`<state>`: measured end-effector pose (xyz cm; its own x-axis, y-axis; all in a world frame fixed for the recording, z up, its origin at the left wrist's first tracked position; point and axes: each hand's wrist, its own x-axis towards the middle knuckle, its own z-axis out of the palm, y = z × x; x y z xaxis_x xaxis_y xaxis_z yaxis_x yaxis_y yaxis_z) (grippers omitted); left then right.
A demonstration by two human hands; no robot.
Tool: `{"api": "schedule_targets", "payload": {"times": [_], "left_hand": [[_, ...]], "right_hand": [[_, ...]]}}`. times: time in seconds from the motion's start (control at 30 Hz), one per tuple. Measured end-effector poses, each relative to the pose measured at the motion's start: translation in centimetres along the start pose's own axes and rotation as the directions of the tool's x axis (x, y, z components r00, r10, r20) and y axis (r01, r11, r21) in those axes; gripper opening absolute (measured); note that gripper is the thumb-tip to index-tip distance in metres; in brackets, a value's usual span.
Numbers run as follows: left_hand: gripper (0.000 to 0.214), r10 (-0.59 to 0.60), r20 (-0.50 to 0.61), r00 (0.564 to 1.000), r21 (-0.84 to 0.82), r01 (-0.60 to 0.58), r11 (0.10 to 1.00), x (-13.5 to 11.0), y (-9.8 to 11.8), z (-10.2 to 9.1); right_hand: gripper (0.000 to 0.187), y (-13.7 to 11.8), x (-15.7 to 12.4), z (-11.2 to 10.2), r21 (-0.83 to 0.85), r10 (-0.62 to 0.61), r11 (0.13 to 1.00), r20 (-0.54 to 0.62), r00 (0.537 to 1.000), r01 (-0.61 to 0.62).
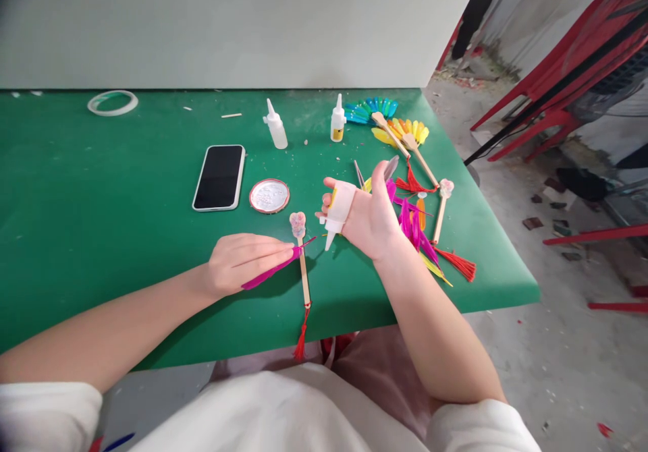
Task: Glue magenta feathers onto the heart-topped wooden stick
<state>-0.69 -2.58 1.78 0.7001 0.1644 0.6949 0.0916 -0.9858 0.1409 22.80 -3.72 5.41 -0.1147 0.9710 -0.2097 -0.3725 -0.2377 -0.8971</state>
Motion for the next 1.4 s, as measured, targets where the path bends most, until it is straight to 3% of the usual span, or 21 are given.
{"api": "schedule_targets", "payload": {"times": [0.13,0.23,0.37,0.53,0.67,0.87,1.0,1.4], "left_hand": [[0.027,0.014,0.01,1.0,0.003,-0.014,1.0,-0.1,-0.1,0.0],[0.028,0.015,0.018,1.0,0.002,-0.015,1.0,-0.1,-0.1,0.0],[0.027,0.02,0.026,0.999,0.007,-0.02,1.0,-0.1,-0.1,0.0],[0.024,0.054,-0.015,0.998,0.012,-0.054,0.998,0.3,0.0,-0.1],[0.021,0.072,-0.03,0.997,0.032,-0.071,0.997,0.6,0.1,-0.2],[0.02,0.086,-0.038,0.996,0.046,-0.084,0.995,0.8,0.2,-0.3],[0.019,0.094,-0.037,0.995,0.041,-0.092,0.995,0.9,0.3,-0.2],[0.018,0.089,-0.038,0.995,0.048,-0.087,0.995,0.8,0.3,-0.2]], "right_hand": [[0.046,0.3,-0.1,0.3,0.05,0.018,0.999,-0.071,0.997,-0.015],[0.032,0.7,-0.2,0.8,-0.006,-0.053,0.999,-0.148,0.988,0.053],[0.025,0.6,-0.4,1.3,-0.144,-0.18,0.978,-0.233,0.956,0.149],[0.037,0.0,-0.8,0.8,-0.473,-0.512,0.814,-0.307,0.803,0.338],[0.047,0.2,-0.9,0.2,-0.617,-0.614,0.709,-0.303,0.729,0.342],[0.045,1.3,-0.6,1.1,-0.562,-0.599,0.751,-0.358,0.716,0.348],[0.042,1.7,-0.5,1.7,-0.582,-0.62,0.734,-0.366,0.694,0.349],[0.044,2.2,0.0,1.3,-0.509,-0.577,0.787,-0.409,0.707,0.348]]}}
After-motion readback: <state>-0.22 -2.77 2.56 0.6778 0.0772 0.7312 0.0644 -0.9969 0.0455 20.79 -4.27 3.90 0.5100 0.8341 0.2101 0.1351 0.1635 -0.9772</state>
